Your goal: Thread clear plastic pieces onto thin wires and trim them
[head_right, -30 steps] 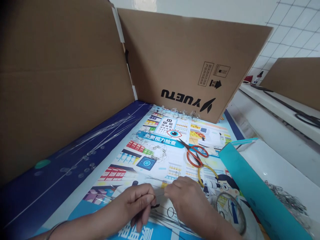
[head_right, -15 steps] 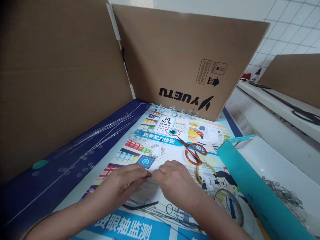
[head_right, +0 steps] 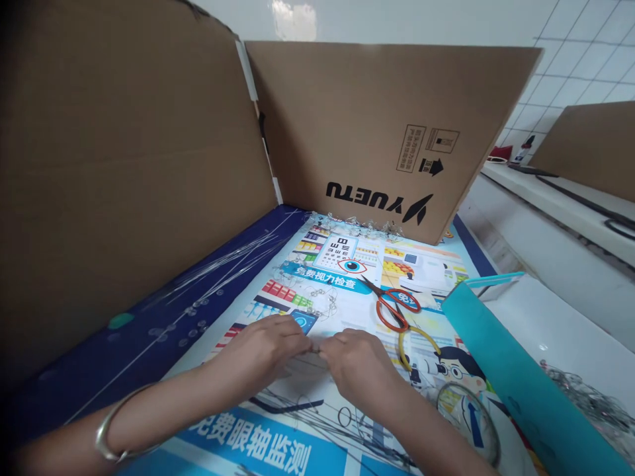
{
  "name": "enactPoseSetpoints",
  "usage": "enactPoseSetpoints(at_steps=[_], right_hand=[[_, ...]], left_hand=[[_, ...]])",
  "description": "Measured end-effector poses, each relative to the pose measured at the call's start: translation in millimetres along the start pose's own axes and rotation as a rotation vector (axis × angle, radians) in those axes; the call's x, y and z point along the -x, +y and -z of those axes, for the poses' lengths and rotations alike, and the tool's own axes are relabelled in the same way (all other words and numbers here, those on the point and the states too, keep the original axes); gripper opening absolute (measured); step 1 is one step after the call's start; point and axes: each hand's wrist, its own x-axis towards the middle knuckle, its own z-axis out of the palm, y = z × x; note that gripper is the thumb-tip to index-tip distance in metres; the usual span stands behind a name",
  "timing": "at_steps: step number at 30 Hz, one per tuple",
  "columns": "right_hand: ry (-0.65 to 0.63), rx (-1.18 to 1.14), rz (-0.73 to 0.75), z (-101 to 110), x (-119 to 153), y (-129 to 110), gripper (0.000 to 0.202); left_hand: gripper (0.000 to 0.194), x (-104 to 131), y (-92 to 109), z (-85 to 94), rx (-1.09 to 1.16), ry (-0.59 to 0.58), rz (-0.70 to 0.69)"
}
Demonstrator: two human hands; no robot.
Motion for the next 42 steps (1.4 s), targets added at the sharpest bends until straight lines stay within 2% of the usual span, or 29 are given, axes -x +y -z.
enactPoseSetpoints(at_steps=[6, 9, 14, 19, 24, 27, 34, 42], right_hand=[[-0.039, -0.144, -0.150, -5, -1, 10, 0.024], [-0.038, -0.213, -0.209, -12, -2, 14, 0.023], [-0.028, -0.225, -0.243, -23, -2, 15, 0.020], [-0.006, -0.189, -0.251, -29, -3, 15, 0.021], [0.007, -0.187, -0.292, -32, -4, 16, 0.022], [0.000, -0.181, -0.294, -33, -5, 16, 0.023], [0.000, -0.145, -0.253, -36, -6, 15, 0.022], [0.003, -0.150, -0.259, -35, -6, 14, 0.024]], left_hand=[[0.022, -14, -15, -10.4, 0.054, -0.047, -0.011], [0.022, -16, -20, -18.5, 0.092, -0.027, -0.016], [0.024, -16, -25, -27.1, 0.157, -0.035, -0.020], [0.021, -14, -34, -22.0, 0.311, -0.093, 0.053], [0.025, -10, -46, -12.9, 0.445, -0.058, 0.140], [0.024, -9, -50, -12.7, 0.469, -0.024, 0.145], [0.021, -9, -50, -20.7, 0.436, -0.008, 0.116], [0.018, -14, -37, -30.3, 0.353, -0.005, 0.032]])
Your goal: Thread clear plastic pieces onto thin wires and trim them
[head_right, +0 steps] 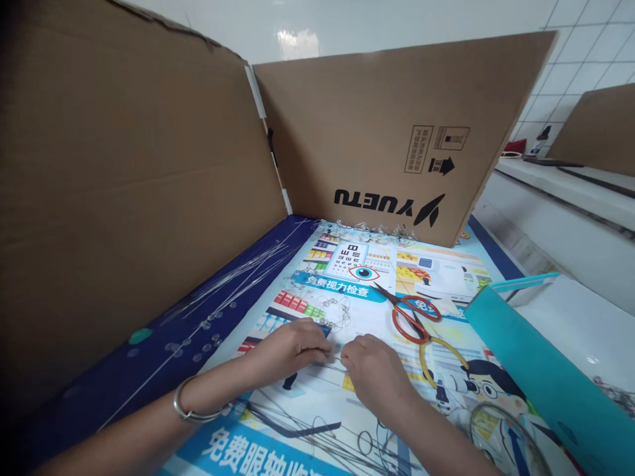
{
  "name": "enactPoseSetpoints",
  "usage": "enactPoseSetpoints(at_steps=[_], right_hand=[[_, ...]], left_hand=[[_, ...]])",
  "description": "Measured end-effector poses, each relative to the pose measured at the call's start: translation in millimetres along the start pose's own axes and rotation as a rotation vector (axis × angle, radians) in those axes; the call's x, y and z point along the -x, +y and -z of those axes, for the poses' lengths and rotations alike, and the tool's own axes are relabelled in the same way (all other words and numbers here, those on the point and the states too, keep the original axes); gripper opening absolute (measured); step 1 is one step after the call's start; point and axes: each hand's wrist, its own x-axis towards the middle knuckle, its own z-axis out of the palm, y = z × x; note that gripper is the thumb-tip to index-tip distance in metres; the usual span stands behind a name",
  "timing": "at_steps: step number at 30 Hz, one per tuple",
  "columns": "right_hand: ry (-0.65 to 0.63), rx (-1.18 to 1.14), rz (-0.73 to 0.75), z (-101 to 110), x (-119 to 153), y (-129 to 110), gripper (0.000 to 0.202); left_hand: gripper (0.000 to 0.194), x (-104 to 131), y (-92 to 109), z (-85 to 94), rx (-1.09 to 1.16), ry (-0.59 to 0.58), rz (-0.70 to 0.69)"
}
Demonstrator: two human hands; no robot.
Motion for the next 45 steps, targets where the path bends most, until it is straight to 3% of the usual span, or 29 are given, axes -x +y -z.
enactPoseSetpoints(at_steps=[10, 16, 21, 34, 45], right_hand=[[-0.004, -0.038, -0.026, 0, 0, -1, 0.022], [-0.119, -0.151, 0.026, 23, -1, 7, 0.018], [-0.135, -0.104, 0.012, 38, 2, 15, 0.023], [-0.127, -0.021, 0.038, 19, 2, 17, 0.009], [-0.123, 0.076, 0.076, 20, 3, 13, 0.012]], left_hand=[[0.019, -3, 0, -13.7, -0.147, 0.026, -0.048], [0.022, -3, 5, -14.2, -0.261, 0.022, -0.075], [0.021, -2, 4, -15.9, -0.273, -0.005, -0.092], [0.017, 0, -3, -21.6, -0.308, 0.012, -0.123], [0.018, 0, -1, -20.9, -0.358, -0.008, -0.129]])
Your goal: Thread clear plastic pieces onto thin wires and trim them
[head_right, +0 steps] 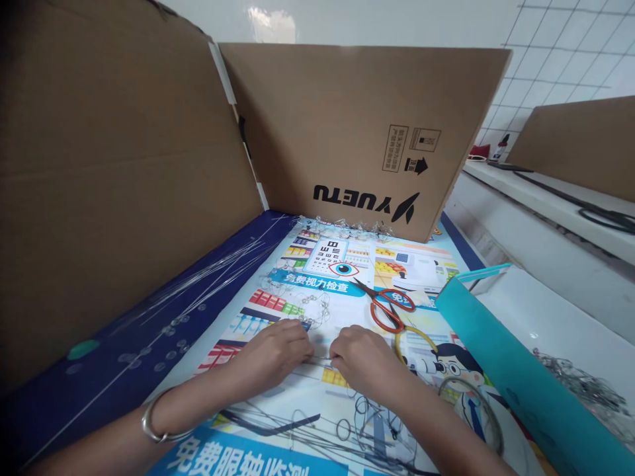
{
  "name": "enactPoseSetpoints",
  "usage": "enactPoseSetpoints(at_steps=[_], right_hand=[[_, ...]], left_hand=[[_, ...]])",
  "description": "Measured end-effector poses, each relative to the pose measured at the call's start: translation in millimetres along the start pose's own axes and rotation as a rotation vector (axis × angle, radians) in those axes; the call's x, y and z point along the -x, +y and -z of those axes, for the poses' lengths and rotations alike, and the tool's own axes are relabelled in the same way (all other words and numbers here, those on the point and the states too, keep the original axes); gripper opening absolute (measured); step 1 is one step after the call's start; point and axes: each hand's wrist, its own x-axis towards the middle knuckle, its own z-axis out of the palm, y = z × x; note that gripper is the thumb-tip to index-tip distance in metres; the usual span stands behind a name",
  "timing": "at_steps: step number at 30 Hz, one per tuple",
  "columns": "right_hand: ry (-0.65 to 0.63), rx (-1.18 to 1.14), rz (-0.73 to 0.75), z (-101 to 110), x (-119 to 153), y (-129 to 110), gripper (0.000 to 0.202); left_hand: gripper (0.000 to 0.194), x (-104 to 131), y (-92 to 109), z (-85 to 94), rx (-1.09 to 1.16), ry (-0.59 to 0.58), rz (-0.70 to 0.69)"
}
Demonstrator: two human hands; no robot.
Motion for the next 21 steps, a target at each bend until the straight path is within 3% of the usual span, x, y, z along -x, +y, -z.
enactPoseSetpoints(at_steps=[21], right_hand=[[-0.016, 0.007, 0.041, 4.9, 0.8, 2.6, 0.012]], left_hand=[[0.016, 1.7, -0.8, -0.3, -0.054, 0.025, -0.019]])
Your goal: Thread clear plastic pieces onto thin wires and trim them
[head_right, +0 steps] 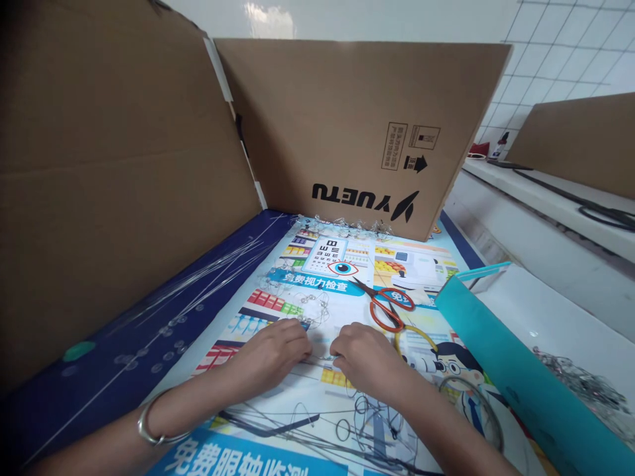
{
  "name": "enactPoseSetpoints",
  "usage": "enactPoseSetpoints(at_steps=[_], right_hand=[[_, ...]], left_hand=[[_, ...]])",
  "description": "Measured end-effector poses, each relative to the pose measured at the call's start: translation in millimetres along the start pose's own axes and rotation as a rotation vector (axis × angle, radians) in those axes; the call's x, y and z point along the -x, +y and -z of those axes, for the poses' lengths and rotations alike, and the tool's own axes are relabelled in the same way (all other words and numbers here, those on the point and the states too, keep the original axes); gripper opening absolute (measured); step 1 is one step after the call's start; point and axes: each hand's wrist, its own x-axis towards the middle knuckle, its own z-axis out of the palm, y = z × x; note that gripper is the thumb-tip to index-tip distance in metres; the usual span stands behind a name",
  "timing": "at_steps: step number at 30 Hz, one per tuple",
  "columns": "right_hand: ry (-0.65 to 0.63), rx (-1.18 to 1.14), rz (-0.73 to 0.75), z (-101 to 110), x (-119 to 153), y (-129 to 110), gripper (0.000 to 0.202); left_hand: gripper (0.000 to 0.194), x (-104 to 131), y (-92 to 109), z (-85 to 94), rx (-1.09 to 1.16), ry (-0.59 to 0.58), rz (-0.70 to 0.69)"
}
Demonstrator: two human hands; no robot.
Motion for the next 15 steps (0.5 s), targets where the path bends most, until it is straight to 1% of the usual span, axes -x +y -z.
enactPoseSetpoints(at_steps=[5, 10, 15], right_hand=[[0.021, -0.010, 0.018, 3, 1, -2, 0.015], [0.039, -0.032, 0.033, 1, 2, -7, 0.014], [0.067, 0.029, 0.042, -2, 1, -14, 0.017]], left_hand=[[0.016, 0, 0, 1.8, 0.007, 0.006, 0.015], [0.015, 0, 2, 2.7, 0.004, 0.006, 0.025], [0.016, -1, 3, 3.2, -0.001, 0.019, 0.020]])
